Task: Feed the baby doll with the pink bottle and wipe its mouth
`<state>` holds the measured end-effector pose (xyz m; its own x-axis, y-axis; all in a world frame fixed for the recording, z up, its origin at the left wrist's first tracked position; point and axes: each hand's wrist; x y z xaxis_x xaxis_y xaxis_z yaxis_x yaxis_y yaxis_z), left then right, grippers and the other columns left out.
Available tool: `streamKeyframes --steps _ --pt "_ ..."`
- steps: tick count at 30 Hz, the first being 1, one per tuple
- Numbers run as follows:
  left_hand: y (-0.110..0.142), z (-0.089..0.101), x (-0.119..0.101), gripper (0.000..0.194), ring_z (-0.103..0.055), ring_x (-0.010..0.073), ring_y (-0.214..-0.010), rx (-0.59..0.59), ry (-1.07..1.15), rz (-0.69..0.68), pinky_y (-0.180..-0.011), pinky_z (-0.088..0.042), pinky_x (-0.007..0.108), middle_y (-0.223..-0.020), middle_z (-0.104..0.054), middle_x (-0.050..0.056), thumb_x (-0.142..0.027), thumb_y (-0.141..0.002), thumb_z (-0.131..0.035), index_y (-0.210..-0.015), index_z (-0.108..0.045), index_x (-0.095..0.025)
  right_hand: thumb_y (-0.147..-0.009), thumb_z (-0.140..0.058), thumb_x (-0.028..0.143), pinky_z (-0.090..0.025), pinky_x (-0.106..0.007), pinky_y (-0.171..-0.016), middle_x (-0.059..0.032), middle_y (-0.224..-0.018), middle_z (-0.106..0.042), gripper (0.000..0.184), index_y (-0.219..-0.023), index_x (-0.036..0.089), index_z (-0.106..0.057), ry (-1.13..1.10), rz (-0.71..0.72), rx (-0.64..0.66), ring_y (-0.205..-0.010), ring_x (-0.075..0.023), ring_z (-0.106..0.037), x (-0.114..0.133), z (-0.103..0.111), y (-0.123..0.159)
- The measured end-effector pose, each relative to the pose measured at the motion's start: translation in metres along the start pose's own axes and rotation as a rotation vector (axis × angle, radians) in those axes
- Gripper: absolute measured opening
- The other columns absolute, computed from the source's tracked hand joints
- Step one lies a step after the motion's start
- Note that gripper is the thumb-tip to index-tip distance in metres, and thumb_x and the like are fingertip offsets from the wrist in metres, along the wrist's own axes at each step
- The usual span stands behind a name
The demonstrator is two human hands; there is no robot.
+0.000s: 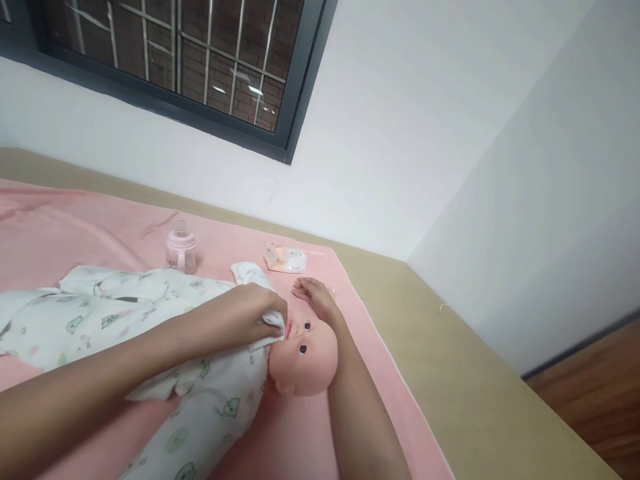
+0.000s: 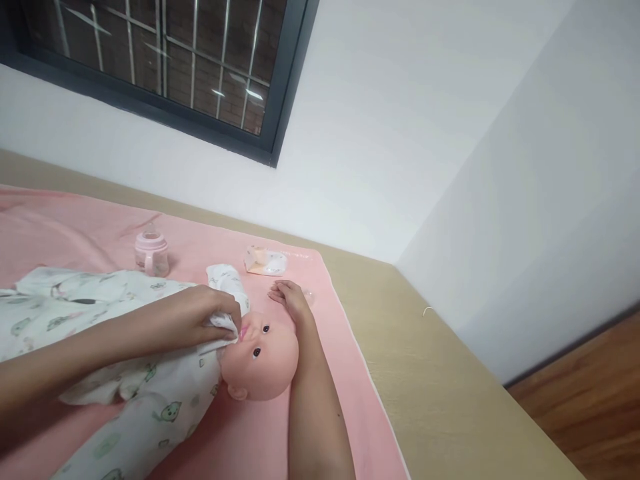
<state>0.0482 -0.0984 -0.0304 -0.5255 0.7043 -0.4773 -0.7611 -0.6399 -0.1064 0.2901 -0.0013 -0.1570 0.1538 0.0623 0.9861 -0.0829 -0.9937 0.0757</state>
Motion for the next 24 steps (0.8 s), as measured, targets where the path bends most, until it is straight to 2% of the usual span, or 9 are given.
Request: streamKeyframes --steps 12,24 --pt "-0.006 -0.004 0.016 0.018 -0.061 0.0185 -0.074 -0.05 -0.04 -0.035 -0.061 -0.038 0.025 -0.08 -0.069 0.0 -0.023 -0.08 -0.051 -0.082 -0.069 -0.023 -0.075 -0.065 0.023 -0.053 -0.035 -0.092 -0.0033 -0.074 -0.063 0.006 -0.076 0.018 -0.063 0.002 0.01 -0.011 -0.085 -0.0161 -0.063 -0.001 -0.001 -0.001" --pt "-0.01 -0.014 0.012 0.021 -0.062 0.0211 -0.08 -0.136 -0.079 -0.027 -0.067 -0.04 0.029 -0.087 -0.068 0.003 -0.019 -0.082 -0.047 -0.086 -0.068 -0.02 -0.072 -0.068 0.027 -0.052 -0.037 -0.093 -0.005 -0.079 -0.064 0.011 -0.077 0.018 -0.063 0.014 0.024 0.003 -0.088 -0.0174 -0.064 -0.002 0.001 -0.002"
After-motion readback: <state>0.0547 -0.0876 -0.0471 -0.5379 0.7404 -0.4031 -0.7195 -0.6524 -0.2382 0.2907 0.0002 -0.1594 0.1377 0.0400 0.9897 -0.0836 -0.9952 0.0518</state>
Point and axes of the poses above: each hand's wrist, its own y-axis away from the middle knuckle, its own z-axis out of the back of the hand, x = y × z
